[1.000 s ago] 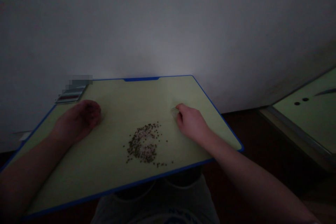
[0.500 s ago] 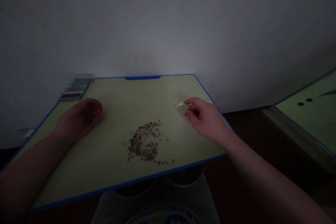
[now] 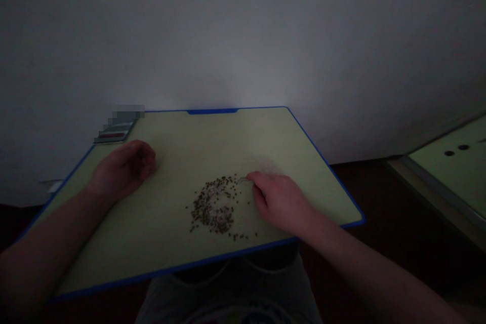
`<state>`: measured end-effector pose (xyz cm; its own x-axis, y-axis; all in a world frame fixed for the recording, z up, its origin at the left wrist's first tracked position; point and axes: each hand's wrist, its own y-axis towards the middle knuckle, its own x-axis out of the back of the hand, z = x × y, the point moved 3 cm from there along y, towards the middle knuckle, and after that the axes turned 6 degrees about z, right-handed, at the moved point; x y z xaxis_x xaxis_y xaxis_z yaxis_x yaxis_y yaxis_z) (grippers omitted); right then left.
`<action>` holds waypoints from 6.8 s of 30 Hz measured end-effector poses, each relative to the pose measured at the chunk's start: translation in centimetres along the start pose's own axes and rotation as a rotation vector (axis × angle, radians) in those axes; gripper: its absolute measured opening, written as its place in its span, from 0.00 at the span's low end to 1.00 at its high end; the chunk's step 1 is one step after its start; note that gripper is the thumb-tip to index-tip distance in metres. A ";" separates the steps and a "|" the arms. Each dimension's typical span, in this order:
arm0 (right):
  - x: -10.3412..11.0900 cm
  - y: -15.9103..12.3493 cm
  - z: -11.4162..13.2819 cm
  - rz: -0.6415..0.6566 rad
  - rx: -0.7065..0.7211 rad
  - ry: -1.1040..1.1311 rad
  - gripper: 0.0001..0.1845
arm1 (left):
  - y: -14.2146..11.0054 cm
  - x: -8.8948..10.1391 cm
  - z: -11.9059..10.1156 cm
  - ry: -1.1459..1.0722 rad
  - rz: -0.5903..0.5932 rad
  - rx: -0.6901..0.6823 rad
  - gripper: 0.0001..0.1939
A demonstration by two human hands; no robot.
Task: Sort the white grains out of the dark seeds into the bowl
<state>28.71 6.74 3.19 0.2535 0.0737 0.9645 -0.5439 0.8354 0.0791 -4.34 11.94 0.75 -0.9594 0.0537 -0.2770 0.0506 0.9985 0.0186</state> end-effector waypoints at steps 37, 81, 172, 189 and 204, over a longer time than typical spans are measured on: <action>1.7 -3.0 3.1 -0.232 0.263 -0.288 0.14 | 0.0 0.1 0.1 -0.016 0.014 -0.010 0.11; -0.6 -0.3 2.9 0.044 0.159 -0.114 0.16 | 0.1 0.2 0.2 -0.029 0.024 -0.021 0.10; 3.0 0.8 -1.7 -0.137 -0.171 -0.061 0.10 | 0.0 -0.1 0.0 -0.005 -0.014 0.017 0.09; 1.8 0.8 -3.4 -0.099 -0.304 -0.063 0.11 | 0.0 -0.1 0.0 -0.019 -0.012 0.021 0.09; 1.8 1.7 -3.1 -0.030 -0.158 0.031 0.14 | -0.1 -0.3 0.0 -0.025 -0.021 0.027 0.10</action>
<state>30.73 9.94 4.29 0.2936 0.0618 0.9539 -0.4035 0.9127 0.0651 -4.11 11.83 0.87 -0.9530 0.0325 -0.3011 0.0384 0.9992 -0.0136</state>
